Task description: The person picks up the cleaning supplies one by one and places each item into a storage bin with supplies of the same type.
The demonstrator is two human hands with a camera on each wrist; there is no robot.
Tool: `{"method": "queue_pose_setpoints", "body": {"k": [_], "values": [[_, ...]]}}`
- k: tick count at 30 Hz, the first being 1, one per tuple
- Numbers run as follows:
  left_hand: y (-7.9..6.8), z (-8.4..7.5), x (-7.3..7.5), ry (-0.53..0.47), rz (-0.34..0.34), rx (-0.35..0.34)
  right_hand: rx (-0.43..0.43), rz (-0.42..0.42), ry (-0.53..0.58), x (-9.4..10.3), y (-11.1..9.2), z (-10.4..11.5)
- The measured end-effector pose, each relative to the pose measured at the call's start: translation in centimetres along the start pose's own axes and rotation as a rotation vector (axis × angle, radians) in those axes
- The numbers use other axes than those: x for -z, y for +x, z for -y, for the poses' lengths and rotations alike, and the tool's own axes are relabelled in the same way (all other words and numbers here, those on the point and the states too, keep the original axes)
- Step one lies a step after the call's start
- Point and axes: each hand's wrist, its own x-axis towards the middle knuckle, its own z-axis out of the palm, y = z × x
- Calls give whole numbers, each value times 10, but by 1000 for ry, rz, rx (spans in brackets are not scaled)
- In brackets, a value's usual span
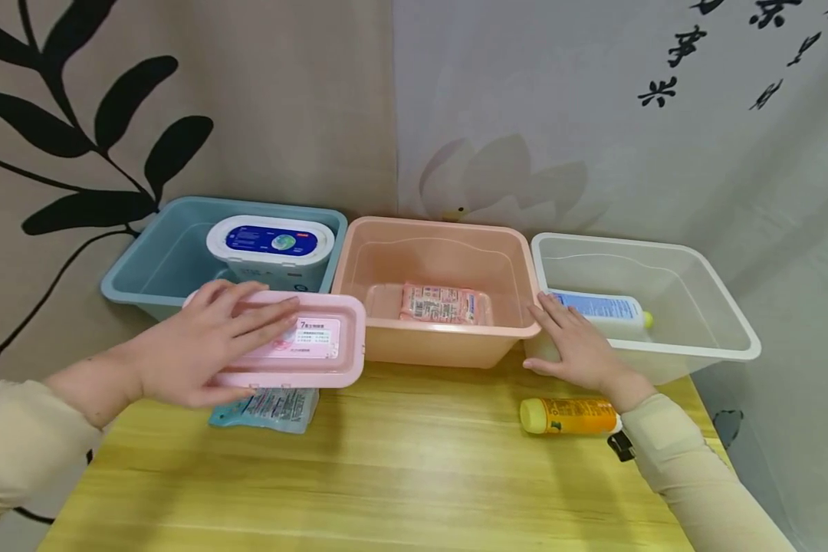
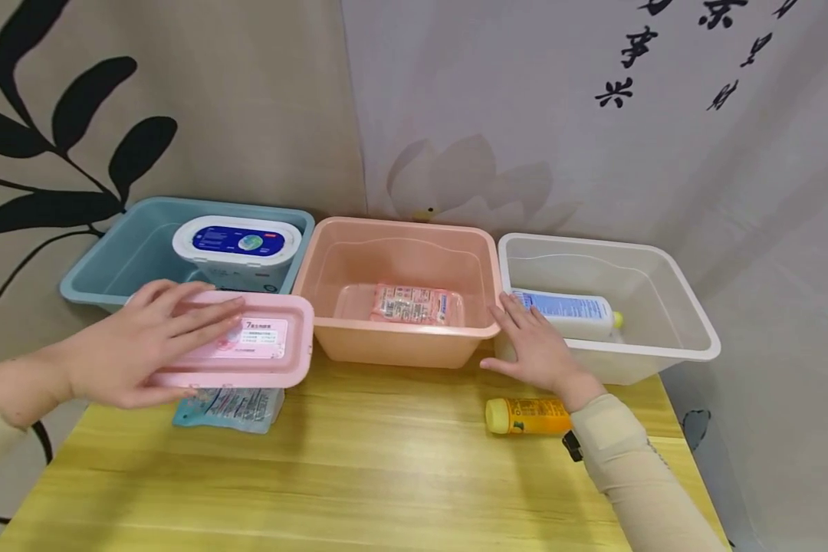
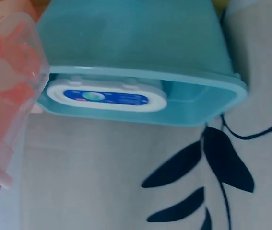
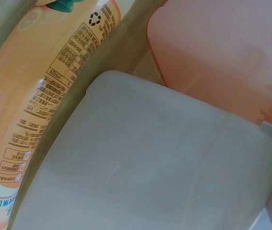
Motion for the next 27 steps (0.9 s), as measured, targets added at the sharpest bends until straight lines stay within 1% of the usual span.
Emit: {"method": "queue_pose_setpoints", "body": {"k": [4,12,17,24,27], "values": [[-4,9,6,15,-17,1,-2,6,-12,0,0,-1],[-10,25,12,80,-21,56,1,10,-11,0,0,-1],[-8,41,11,119,-22,80,3,-7,3,0,-2,0],[0,62,9,143,-66,89,-6,2,2,1,-1,2],[4,69,8,147,-51,105,-9,8,-6,1,-1,3]]}}
